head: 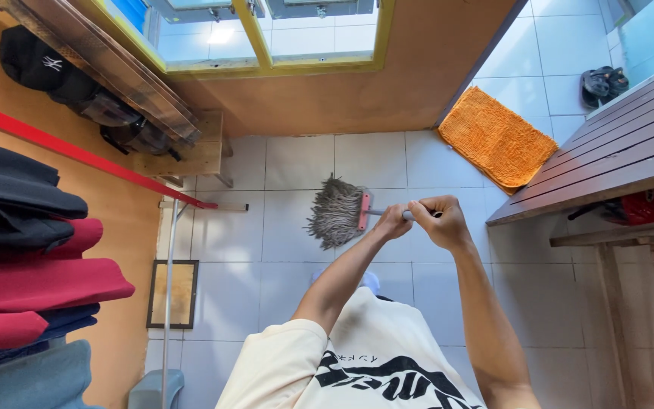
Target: The person mops a tiled floor using a string mop with a pink and gray handle. They move the mop back and forth across the floor, covering areas near a bed, a clothes rack, and a doorway with an orange mat.
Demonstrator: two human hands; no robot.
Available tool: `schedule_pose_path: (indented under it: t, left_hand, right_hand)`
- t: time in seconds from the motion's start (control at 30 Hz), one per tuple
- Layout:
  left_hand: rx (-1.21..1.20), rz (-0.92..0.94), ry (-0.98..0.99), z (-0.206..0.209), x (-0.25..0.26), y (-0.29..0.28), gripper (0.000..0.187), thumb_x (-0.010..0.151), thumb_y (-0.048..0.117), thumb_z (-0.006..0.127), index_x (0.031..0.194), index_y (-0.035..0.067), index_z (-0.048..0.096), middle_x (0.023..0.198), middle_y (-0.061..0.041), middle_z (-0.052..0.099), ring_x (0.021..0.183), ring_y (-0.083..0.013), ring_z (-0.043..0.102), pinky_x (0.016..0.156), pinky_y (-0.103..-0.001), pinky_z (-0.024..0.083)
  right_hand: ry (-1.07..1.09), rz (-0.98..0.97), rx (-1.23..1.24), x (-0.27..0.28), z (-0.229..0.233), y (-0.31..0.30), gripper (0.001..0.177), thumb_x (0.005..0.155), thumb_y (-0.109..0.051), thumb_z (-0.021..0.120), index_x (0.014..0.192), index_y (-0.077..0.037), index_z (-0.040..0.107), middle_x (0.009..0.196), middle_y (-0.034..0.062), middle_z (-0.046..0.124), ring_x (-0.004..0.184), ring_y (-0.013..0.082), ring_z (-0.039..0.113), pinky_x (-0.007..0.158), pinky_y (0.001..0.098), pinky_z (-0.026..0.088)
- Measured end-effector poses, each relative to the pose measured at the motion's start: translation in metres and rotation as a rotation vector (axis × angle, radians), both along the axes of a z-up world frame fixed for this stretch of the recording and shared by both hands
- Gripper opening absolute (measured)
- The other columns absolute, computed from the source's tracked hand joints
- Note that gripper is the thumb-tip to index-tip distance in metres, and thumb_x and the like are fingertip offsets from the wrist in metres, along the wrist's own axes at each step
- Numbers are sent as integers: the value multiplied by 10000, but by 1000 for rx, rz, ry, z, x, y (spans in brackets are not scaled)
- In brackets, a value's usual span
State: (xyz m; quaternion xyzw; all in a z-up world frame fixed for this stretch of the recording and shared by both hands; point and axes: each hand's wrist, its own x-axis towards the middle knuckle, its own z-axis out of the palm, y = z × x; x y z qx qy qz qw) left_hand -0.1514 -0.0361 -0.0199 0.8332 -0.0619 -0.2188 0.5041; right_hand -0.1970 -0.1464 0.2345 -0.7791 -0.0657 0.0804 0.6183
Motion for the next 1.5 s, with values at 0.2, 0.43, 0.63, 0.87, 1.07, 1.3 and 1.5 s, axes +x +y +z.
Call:
schedule_pose_path:
  t: [0.2,0.43,0.63,0.87,1.07,1.3,1.5]
  left_hand:
    - [55,-69,35,14,4,-30,289,748,266,617,836,-5,673,904,-281,714,923,-469,706,752,-615,496]
    - [99,-122,-13,21,-1,-18,251,784,247,573,769,11,660,793,-214,704,816,-448,700,681,-564,489]
    - [45,-111,-88,36,-9,32,146,852,142,530,718,88,550,659,-135,627,622,-335,611,585,-448,485]
    - [153,-34,-62,50,-20,114,180,870,176,502,744,86,595,764,-181,675,812,-465,666,695,-555,518]
    - [248,30,-72,16,-28,190,145,864,211,507,783,163,617,810,-153,703,877,-450,703,740,-562,568]
    - [315,65,-47,33,-59,272,256,942,253,490,790,86,610,836,-210,695,883,-463,708,733,-560,578]
    - [303,100,-31,17,-73,313,339,991,358,486,793,112,611,861,-215,690,920,-474,695,761,-573,571]
  right_hand:
    - [-30,18,-39,-1,-4,-23,555,961,-108,611,440,-144,425,391,-45,320,431,39,238,429,221,183]
    - [-76,56,28,-1,-20,-25,573,966,-97,627,437,-138,411,394,-43,272,442,38,225,430,204,186]
    - [-106,73,152,2,-34,1,540,943,-87,608,439,-152,423,410,-51,310,452,42,236,419,214,197]
    - [-112,151,282,3,-52,71,547,937,-75,625,437,-153,419,436,-43,277,454,51,240,423,205,205]
    - [-91,198,418,0,-72,133,532,955,-21,602,451,-117,461,448,0,348,459,75,288,438,196,268]
    - [-37,212,481,-16,-102,200,521,957,-11,597,457,-89,472,424,21,393,442,87,311,437,215,290]
    - [2,178,480,-34,-108,243,535,960,15,590,449,-89,471,432,22,371,454,89,278,454,213,261]
